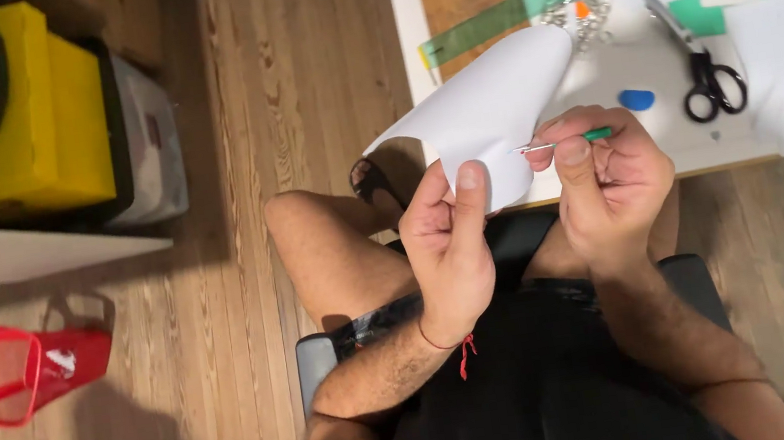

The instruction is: Measuring, cutting, and punching holes in templates to prepare leather goods components.

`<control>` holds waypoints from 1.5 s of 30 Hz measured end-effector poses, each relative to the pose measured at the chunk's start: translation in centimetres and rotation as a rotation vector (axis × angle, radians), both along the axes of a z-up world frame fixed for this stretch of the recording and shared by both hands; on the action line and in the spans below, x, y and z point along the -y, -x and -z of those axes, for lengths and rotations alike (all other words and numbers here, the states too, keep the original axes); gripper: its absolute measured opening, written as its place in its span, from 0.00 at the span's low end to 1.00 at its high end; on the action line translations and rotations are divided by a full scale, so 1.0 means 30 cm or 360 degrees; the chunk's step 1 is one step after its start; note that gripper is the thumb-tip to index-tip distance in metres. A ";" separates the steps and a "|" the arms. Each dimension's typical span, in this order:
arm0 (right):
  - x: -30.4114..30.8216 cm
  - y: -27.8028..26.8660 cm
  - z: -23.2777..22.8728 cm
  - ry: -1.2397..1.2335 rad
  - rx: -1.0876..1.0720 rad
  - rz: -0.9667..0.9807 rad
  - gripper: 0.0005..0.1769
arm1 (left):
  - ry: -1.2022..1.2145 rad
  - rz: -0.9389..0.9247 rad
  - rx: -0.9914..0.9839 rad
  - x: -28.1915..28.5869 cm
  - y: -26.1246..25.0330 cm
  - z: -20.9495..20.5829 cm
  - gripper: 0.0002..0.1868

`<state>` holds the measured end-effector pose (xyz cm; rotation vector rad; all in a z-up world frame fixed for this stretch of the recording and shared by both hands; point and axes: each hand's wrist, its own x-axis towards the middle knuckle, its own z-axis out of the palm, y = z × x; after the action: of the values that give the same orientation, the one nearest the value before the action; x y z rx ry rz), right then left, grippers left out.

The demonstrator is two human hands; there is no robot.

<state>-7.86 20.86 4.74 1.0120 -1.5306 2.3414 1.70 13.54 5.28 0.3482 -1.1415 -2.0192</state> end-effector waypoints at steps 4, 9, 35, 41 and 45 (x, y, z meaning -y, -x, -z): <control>0.051 -0.012 -0.005 0.0010 -0.0021 -0.0076 0.10 | 0.0015 -0.0134 -0.0011 0.026 -0.018 -0.026 0.12; 0.089 -0.029 -0.018 -0.0045 -0.0061 -0.0139 0.10 | -0.0014 -0.0238 -0.0047 0.046 -0.042 -0.053 0.12; 0.128 -0.037 -0.048 0.0021 0.0747 -0.0779 0.13 | -0.0347 -0.0229 -0.0184 0.077 -0.020 -0.028 0.16; 0.118 -0.028 -0.022 0.0014 0.0748 -0.0796 0.12 | -0.0335 -0.0210 -0.0187 0.078 -0.005 0.064 0.15; 0.109 -0.028 -0.022 -0.0011 0.0720 -0.0753 0.11 | -0.0330 -0.0181 -0.0194 0.073 -0.006 0.035 0.16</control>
<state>-7.03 17.59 5.40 0.9765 -1.5705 3.0677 1.87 11.34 4.23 0.3796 -0.8217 -2.0329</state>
